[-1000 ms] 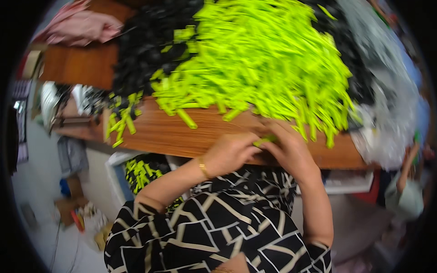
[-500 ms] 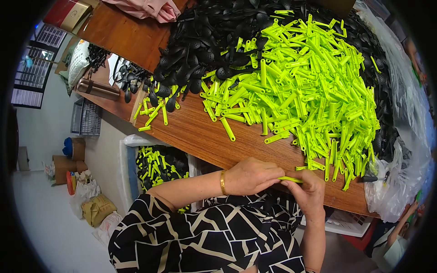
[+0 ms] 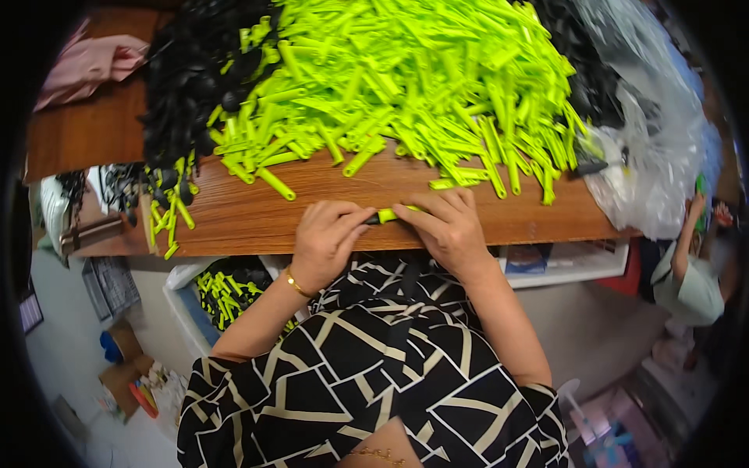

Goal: The person repeatedly picks up neon green plastic clips and black plastic spoons from a table, inserts the spoon into the clip, and uses a hammer to secure the connection. The assembled units are placed back onto the table among other parts.

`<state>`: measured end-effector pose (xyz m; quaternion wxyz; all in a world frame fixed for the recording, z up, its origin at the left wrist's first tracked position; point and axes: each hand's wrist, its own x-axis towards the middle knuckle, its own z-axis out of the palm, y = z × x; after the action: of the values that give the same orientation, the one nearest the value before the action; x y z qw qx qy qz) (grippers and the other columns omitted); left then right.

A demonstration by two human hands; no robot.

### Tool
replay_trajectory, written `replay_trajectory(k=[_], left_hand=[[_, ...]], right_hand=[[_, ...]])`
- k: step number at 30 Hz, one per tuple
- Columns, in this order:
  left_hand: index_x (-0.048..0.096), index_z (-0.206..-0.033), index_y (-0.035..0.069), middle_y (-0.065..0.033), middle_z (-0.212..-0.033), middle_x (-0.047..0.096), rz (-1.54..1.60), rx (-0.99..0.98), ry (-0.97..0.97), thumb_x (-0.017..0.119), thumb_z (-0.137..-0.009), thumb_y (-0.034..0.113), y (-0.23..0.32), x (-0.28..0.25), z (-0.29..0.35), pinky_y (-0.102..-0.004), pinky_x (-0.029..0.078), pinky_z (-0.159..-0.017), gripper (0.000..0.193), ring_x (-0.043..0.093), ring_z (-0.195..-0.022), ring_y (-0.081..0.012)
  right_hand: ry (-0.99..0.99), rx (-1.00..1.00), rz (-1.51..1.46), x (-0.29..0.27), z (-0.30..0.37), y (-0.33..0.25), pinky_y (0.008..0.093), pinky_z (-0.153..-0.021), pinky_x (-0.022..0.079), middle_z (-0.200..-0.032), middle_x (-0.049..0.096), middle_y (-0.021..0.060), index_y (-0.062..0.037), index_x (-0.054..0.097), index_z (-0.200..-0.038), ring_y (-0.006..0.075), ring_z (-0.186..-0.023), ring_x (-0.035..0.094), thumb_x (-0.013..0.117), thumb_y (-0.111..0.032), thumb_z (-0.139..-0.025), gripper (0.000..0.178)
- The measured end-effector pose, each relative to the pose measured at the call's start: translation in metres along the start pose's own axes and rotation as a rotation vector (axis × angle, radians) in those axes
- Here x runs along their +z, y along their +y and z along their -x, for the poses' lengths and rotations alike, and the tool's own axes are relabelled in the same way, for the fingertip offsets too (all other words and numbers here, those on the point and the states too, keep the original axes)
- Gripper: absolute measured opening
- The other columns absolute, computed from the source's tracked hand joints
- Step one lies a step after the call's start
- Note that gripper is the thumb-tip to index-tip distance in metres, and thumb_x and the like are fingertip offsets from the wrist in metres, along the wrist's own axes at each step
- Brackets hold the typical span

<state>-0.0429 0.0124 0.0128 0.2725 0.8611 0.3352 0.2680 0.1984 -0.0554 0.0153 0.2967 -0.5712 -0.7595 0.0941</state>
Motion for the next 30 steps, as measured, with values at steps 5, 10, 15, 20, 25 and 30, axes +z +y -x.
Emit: replay_trajectory(k=[5,10,15,20,25,30], left_hand=[[0.078,-0.109,0.008,-0.0061,-0.098,0.068,-0.023,0.01,-0.002,0.077,-0.082,0.006,0.001,0.006,-0.005,-0.0387,0.047,-0.079,0.028,0.063,-0.09,-0.0263],[0.076,-0.112,0.008,-0.0068,-0.094,0.066,-0.042,-0.003,-0.055,0.077,-0.083,0.007,0.008,0.005,-0.007,-0.0397,0.048,-0.079,0.029,0.063,-0.089,-0.0272],[0.07,-0.118,0.006,-0.01,-0.092,0.065,0.026,-0.112,-0.186,0.074,-0.088,0.008,0.03,-0.003,-0.014,-0.0394,0.05,-0.074,0.03,0.064,-0.083,-0.0292],[0.068,-0.11,0.006,-0.0106,-0.082,0.063,0.23,-0.366,-0.367,0.077,-0.087,0.01,0.043,-0.006,-0.008,-0.0366,0.05,-0.065,0.025,0.064,-0.072,-0.0267],[0.058,-0.123,-0.002,-0.0084,-0.101,0.074,0.836,-0.849,-0.427,0.066,-0.1,0.005,0.03,0.009,0.045,-0.0218,0.056,-0.07,0.026,0.074,-0.085,-0.0141],[0.058,-0.127,-0.003,-0.0145,-0.113,0.076,0.948,-0.989,-0.399,0.061,-0.103,0.003,0.028,0.017,0.061,-0.0218,0.057,-0.07,0.025,0.076,-0.086,-0.0159]], right_hand=[[0.025,0.018,0.022,-0.002,0.002,-0.001,0.0397,-0.093,0.042,-0.108,0.068,0.0015,-0.016,0.079,-0.109,0.021,-0.101,0.064,0.078,-0.009,-0.078,0.032],[0.025,-0.01,0.02,0.0,0.006,0.007,0.0392,-0.093,0.041,-0.107,0.069,-0.0003,-0.0187,0.079,-0.109,0.0209,-0.101,0.064,0.078,-0.01,-0.078,0.032],[0.043,-0.049,-0.039,0.001,0.009,0.013,0.0394,-0.092,0.042,-0.107,0.07,-0.0015,-0.0217,0.079,-0.11,0.0206,-0.1,0.064,0.078,-0.012,-0.077,0.034],[-0.019,-0.134,-0.205,-0.002,0.018,0.016,0.0398,-0.089,0.045,-0.108,0.07,-0.0012,-0.0223,0.078,-0.111,0.0209,-0.101,0.065,0.073,-0.015,-0.082,0.031],[-0.033,-0.224,-0.202,-0.001,0.027,0.0,0.0427,-0.091,0.047,-0.109,0.068,0.0008,-0.0193,0.075,-0.111,0.0233,-0.104,0.064,0.069,-0.019,-0.081,0.03],[0.125,-0.141,-0.166,-0.037,0.024,0.009,0.0393,-0.089,0.051,-0.107,0.069,0.0021,-0.015,0.074,-0.105,0.0251,-0.098,0.065,0.07,-0.017,-0.084,0.021]])
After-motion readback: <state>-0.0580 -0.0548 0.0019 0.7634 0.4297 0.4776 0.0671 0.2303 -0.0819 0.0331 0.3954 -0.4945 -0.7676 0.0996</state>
